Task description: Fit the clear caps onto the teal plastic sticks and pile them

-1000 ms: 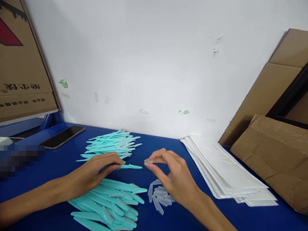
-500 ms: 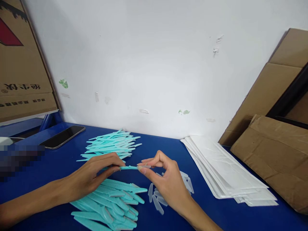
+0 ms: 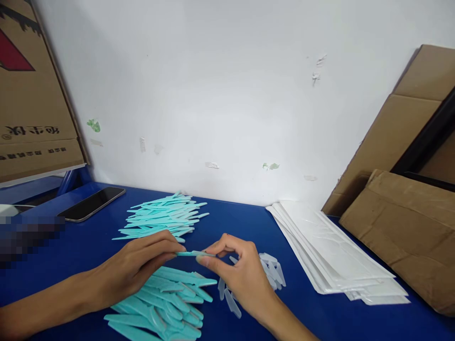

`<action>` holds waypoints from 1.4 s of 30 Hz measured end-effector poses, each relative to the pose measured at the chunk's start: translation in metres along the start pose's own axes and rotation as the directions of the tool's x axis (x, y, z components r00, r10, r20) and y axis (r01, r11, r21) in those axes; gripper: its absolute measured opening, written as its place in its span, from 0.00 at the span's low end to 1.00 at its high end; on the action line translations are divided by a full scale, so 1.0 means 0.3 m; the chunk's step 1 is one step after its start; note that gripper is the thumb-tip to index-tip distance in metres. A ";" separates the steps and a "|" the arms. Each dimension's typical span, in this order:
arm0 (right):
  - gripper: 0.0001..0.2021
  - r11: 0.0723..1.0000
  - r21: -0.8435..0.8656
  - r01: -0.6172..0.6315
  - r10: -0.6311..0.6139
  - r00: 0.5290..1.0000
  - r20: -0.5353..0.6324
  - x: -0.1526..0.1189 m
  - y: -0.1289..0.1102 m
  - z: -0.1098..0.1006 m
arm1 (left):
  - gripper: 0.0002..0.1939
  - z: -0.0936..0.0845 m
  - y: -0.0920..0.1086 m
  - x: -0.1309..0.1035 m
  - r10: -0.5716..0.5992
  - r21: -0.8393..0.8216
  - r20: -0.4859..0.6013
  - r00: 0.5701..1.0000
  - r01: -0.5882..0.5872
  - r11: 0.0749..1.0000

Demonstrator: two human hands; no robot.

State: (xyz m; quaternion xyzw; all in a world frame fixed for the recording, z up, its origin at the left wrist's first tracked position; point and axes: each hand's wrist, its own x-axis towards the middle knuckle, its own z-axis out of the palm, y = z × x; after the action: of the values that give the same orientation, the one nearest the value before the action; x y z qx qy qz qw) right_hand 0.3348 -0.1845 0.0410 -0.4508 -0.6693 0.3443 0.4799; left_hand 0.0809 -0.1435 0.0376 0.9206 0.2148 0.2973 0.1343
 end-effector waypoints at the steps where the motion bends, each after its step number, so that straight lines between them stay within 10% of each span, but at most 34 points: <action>1: 0.11 1.000 -0.010 -0.003 0.003 1.000 -0.007 -0.003 0.003 0.006 | 0.13 0.003 0.002 -0.001 0.012 0.014 -0.001 1.000 -0.012 1.000; 11: 0.13 1.000 0.020 -0.021 0.021 1.000 -0.009 -0.024 0.003 0.024 | 0.20 0.013 -0.004 -0.021 0.146 0.137 -0.013 0.989 -0.143 0.980; 18: 0.08 0.897 -0.413 0.158 -0.137 0.987 0.080 0.030 -0.016 -0.067 | 0.19 -0.029 -0.037 0.012 0.127 0.232 -0.064 0.990 -0.109 0.967; 24: 0.09 0.619 -0.727 0.297 -0.092 0.947 0.309 0.079 0.014 -0.237 | 0.16 -0.093 -0.196 0.009 -0.053 0.477 -0.159 0.986 0.123 0.870; 29: 0.09 0.626 -0.739 0.251 0.062 0.928 0.367 0.078 0.020 -0.273 | 0.19 -0.102 -0.269 -0.001 -0.256 0.463 -0.054 0.965 0.251 0.850; 36: 0.04 0.643 -0.736 0.215 0.158 0.902 0.401 0.067 0.023 -0.229 | 0.17 -0.107 -0.167 0.020 -0.229 0.360 -0.003 0.973 0.215 0.908; 42: 0.05 0.635 -0.722 0.275 0.100 0.898 0.430 0.072 0.049 -0.214 | 0.11 -0.111 -0.003 0.026 -0.269 0.020 0.345 0.899 0.279 0.960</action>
State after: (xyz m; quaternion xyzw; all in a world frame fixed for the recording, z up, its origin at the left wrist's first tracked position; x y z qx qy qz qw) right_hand 0.3972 -0.1574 0.0546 -0.4894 -0.8614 0.0932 0.0989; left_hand 0.0662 -0.1350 0.0674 0.9168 0.3108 0.1132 0.2239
